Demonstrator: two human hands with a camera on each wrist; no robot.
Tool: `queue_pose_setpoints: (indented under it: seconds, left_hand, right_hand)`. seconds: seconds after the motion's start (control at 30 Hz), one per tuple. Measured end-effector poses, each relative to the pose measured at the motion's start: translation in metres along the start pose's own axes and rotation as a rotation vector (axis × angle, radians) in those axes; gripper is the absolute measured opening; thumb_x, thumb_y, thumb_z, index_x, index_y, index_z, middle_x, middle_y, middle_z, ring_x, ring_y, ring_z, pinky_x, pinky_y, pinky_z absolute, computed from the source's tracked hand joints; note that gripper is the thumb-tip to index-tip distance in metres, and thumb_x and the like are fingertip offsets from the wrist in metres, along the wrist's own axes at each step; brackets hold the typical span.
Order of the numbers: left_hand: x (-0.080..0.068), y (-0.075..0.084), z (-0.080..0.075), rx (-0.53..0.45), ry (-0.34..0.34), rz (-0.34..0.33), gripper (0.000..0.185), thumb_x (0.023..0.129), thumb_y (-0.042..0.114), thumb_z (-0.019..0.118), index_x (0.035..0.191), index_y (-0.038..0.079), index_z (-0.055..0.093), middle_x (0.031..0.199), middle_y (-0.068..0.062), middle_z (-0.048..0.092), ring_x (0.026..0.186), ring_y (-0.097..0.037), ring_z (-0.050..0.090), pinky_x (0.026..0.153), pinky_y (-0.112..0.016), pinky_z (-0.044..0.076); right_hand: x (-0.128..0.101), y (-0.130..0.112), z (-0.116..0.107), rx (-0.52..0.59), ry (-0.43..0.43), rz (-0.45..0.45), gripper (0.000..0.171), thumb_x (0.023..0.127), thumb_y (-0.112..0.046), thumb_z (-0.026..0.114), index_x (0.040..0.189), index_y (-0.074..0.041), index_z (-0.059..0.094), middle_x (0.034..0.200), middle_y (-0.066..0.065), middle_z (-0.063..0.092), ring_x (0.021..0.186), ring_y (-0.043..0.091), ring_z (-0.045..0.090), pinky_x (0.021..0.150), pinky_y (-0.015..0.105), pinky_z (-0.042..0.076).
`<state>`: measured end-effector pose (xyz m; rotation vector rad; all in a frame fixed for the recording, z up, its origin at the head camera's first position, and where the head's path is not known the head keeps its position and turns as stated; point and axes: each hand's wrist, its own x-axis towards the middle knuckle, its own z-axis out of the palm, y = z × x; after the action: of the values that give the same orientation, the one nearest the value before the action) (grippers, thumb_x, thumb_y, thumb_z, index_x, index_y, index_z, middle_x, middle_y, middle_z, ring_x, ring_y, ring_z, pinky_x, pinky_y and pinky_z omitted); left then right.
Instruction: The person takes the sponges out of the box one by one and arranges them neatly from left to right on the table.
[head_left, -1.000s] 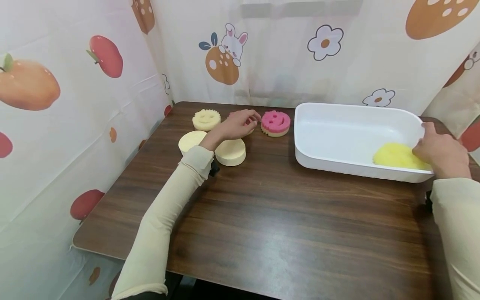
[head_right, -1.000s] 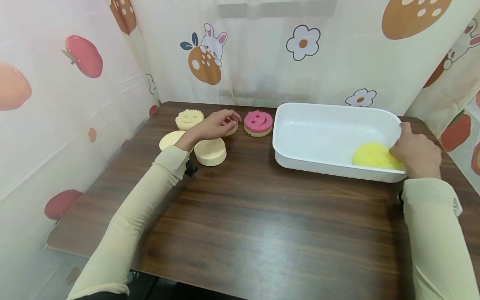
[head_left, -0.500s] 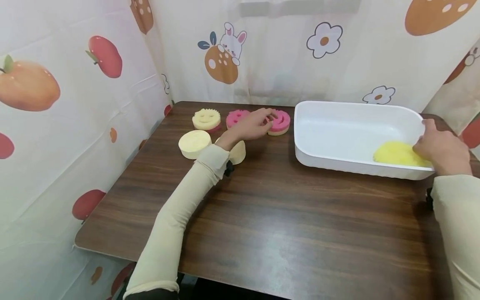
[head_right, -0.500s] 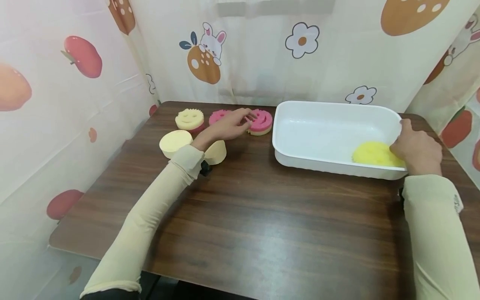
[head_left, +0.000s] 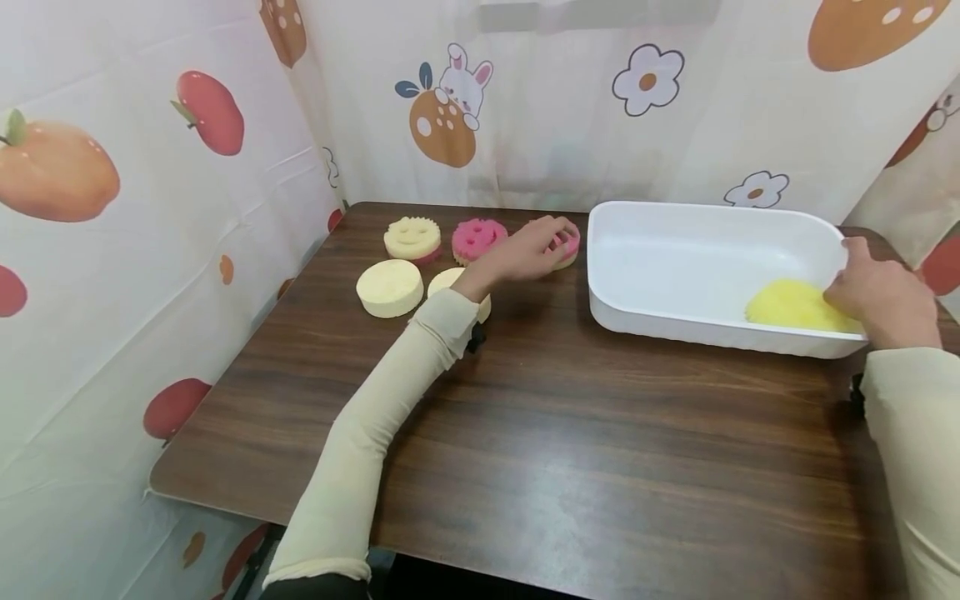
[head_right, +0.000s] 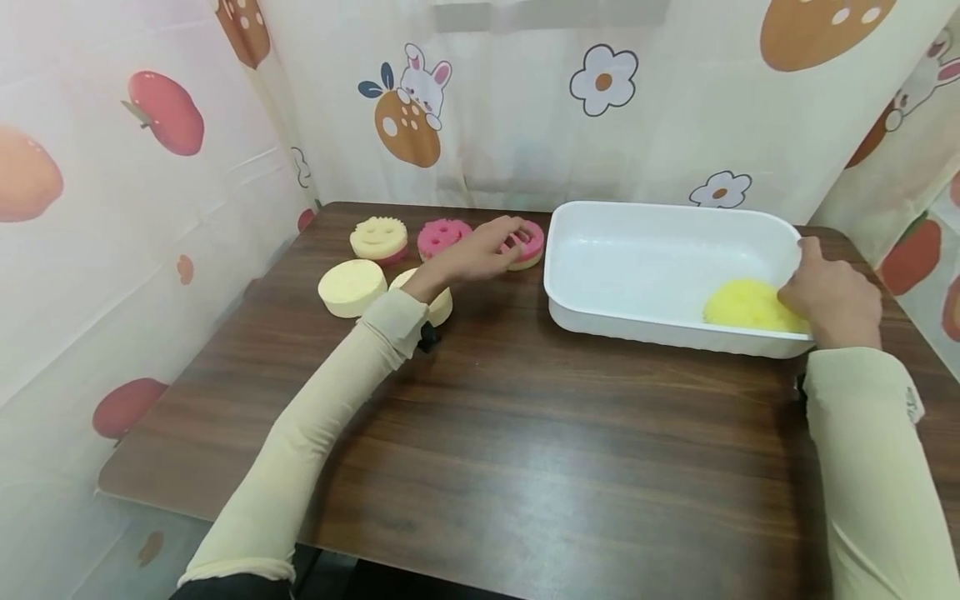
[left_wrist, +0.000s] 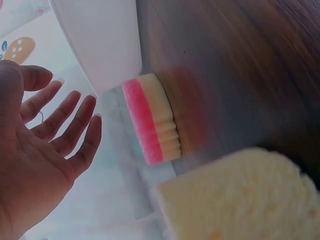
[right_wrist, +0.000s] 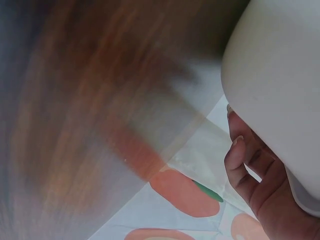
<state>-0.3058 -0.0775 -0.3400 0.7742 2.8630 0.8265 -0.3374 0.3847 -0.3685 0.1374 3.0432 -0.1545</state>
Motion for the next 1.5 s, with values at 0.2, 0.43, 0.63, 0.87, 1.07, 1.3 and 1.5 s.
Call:
queue_pose_setpoints:
  seconds: [0.2, 0.43, 0.63, 0.87, 1.07, 1.3, 1.5]
  left_hand:
    - [0.007, 0.004, 0.009, 0.013, -0.002, 0.02, 0.036, 0.104, 0.021, 0.045, 0.137, 0.008, 0.05, 0.129, -0.007, 0.057, 0.115, -0.015, 0.053, 0.1, -0.024, 0.046]
    - [0.014, 0.014, 0.015, 0.028, 0.021, 0.052, 0.036, 0.103, 0.021, 0.047, 0.137, 0.009, 0.05, 0.126, -0.007, 0.055, 0.111, -0.014, 0.052, 0.095, -0.022, 0.046]
    - [0.015, 0.018, 0.021, 0.037, 0.031, 0.065, 0.037, 0.103, 0.021, 0.047, 0.138, 0.008, 0.05, 0.119, -0.008, 0.054, 0.1, -0.016, 0.049, 0.087, -0.021, 0.045]
    - [0.019, 0.019, 0.027, 0.053, 0.041, 0.071, 0.038, 0.103, 0.022, 0.047, 0.138, 0.009, 0.049, 0.128, -0.009, 0.054, 0.113, -0.02, 0.051, 0.097, -0.024, 0.045]
    - [0.022, 0.021, 0.031, 0.093, 0.062, 0.065, 0.036, 0.103, 0.022, 0.045, 0.136, 0.01, 0.051, 0.131, -0.01, 0.054, 0.118, -0.019, 0.05, 0.102, -0.028, 0.042]
    - [0.027, 0.023, 0.036, 0.113, 0.112, 0.022, 0.034, 0.103, 0.024, 0.044, 0.135, 0.012, 0.052, 0.13, -0.008, 0.054, 0.117, -0.021, 0.044, 0.099, -0.031, 0.037]
    - [0.032, 0.03, 0.04, 0.175, 0.128, 0.024, 0.033, 0.103, 0.025, 0.045, 0.133, 0.013, 0.053, 0.131, -0.007, 0.055, 0.119, -0.022, 0.045, 0.101, -0.031, 0.037]
  right_hand:
    - [-0.003, 0.0, 0.0, 0.012, -0.017, -0.014, 0.075, 0.095, -0.023, 0.043, 0.153, 0.002, 0.003, 0.115, 0.043, 0.044, 0.09, 0.051, 0.052, 0.074, 0.061, 0.045]
    - [-0.004, 0.0, 0.0, 0.014, -0.006, -0.008, 0.075, 0.094, -0.021, 0.045, 0.153, 0.003, 0.005, 0.114, 0.042, 0.046, 0.088, 0.05, 0.054, 0.072, 0.06, 0.045]
    - [0.001, 0.0, -0.001, 0.007, -0.006, -0.007, 0.076, 0.094, -0.023, 0.046, 0.153, 0.002, 0.004, 0.114, 0.042, 0.045, 0.086, 0.049, 0.054, 0.069, 0.058, 0.046]
    - [-0.001, 0.002, -0.002, 0.005, 0.004, -0.004, 0.074, 0.094, -0.023, 0.043, 0.153, 0.002, 0.005, 0.114, 0.042, 0.046, 0.086, 0.05, 0.054, 0.068, 0.058, 0.046]
    - [-0.002, 0.002, -0.001, 0.008, 0.001, -0.012, 0.075, 0.093, -0.02, 0.046, 0.152, 0.003, 0.006, 0.11, 0.042, 0.048, 0.081, 0.047, 0.056, 0.064, 0.055, 0.047]
    - [-0.002, 0.003, 0.0, 0.008, 0.005, -0.024, 0.074, 0.095, -0.022, 0.042, 0.154, 0.002, 0.005, 0.111, 0.043, 0.047, 0.084, 0.05, 0.056, 0.064, 0.057, 0.046]
    - [-0.001, 0.003, 0.001, 0.016, 0.006, -0.023, 0.074, 0.095, -0.023, 0.043, 0.154, 0.0, 0.005, 0.112, 0.042, 0.047, 0.086, 0.051, 0.056, 0.065, 0.057, 0.046]
